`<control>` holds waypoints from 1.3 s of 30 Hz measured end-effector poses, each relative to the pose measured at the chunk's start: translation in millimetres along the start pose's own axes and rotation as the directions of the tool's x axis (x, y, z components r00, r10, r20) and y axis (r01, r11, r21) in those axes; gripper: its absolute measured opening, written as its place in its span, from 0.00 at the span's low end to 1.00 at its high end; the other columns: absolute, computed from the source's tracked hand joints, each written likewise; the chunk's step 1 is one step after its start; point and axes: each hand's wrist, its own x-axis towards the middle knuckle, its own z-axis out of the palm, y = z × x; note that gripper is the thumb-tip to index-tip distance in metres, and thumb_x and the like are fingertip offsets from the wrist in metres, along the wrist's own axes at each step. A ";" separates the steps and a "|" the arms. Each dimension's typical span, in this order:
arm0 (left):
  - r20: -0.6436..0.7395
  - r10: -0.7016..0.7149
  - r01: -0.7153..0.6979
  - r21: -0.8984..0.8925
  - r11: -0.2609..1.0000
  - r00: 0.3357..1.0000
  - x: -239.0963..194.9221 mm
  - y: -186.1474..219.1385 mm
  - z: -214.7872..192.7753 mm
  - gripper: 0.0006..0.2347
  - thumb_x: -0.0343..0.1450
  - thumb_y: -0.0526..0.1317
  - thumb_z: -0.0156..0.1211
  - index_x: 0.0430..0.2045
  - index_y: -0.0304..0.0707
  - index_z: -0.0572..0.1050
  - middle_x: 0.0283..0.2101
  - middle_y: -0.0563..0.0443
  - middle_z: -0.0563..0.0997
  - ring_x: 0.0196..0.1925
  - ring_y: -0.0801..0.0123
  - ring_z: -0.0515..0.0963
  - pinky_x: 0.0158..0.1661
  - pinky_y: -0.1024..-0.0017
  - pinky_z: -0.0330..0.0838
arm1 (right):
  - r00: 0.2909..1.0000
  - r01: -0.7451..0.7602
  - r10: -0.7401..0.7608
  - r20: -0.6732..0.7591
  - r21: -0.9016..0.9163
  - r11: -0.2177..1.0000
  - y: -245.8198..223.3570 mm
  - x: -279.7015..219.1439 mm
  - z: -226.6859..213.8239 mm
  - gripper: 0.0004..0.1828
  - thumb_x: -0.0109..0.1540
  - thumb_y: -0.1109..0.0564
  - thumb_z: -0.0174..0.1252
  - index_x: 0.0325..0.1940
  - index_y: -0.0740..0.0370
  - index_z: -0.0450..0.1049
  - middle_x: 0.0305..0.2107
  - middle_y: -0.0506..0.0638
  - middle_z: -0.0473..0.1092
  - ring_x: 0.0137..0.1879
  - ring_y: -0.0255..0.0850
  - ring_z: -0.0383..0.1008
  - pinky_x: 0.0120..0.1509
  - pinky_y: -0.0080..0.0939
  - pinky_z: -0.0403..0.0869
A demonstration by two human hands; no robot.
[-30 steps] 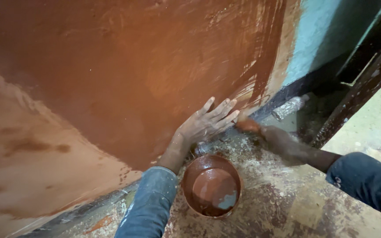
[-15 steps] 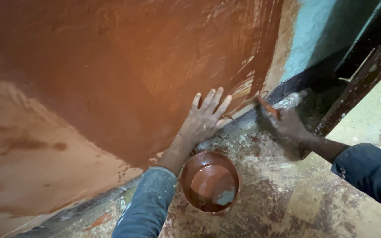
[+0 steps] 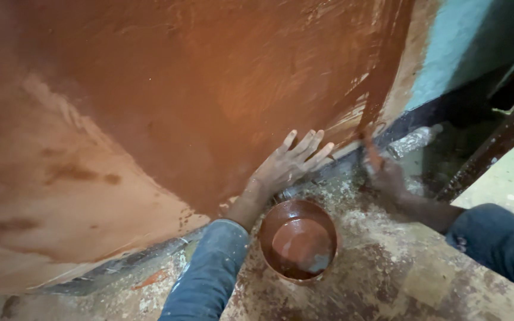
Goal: The person applies a brown liquid coating to a vertical wall using a brush. They repeatedly dip the brush into a small container and spread the material across the surface in vertical strokes, gradually covering more of the wall.
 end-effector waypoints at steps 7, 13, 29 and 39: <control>-0.064 -0.034 0.018 -0.238 0.971 0.997 -10.7 -15.4 -4.0 0.29 0.77 0.50 0.50 0.73 0.40 0.54 0.76 0.42 0.56 0.75 0.56 0.60 0.69 0.50 0.57 | 0.788 0.382 -0.214 0.577 -0.188 0.905 -37.4 -24.4 41.1 0.25 0.68 0.42 0.47 0.69 0.41 0.71 0.27 0.57 0.77 0.27 0.44 0.78 0.37 0.48 0.77; 0.056 0.006 -0.005 -0.029 1.000 0.998 -2.7 -18.1 -2.7 0.33 0.71 0.53 0.50 0.73 0.43 0.54 0.75 0.44 0.57 0.74 0.61 0.59 0.69 0.55 0.54 | 0.533 0.762 -0.471 0.703 -0.157 0.628 -58.0 -37.9 14.9 0.22 0.63 0.43 0.64 0.59 0.48 0.74 0.33 0.58 0.80 0.31 0.47 0.80 0.38 0.48 0.79; -0.097 0.001 -0.003 -0.024 1.000 0.995 18.3 -18.2 4.2 0.27 0.80 0.53 0.39 0.72 0.36 0.58 0.76 0.41 0.58 0.78 0.58 0.55 0.75 0.61 0.44 | 0.947 0.161 -0.233 -0.221 -0.302 0.940 59.1 38.4 -82.3 0.12 0.64 0.58 0.61 0.49 0.67 0.81 0.28 0.56 0.76 0.31 0.38 0.77 0.37 0.45 0.74; -0.095 0.024 -0.044 -0.213 0.976 0.995 18.0 -17.5 -7.6 0.28 0.80 0.53 0.43 0.73 0.32 0.57 0.77 0.40 0.54 0.80 0.57 0.51 0.76 0.61 0.42 | 0.962 0.077 -0.010 0.273 -0.235 0.969 -57.6 -21.7 -14.2 0.26 0.76 0.42 0.44 0.59 0.62 0.79 0.26 0.58 0.72 0.18 0.35 0.55 0.15 0.39 0.57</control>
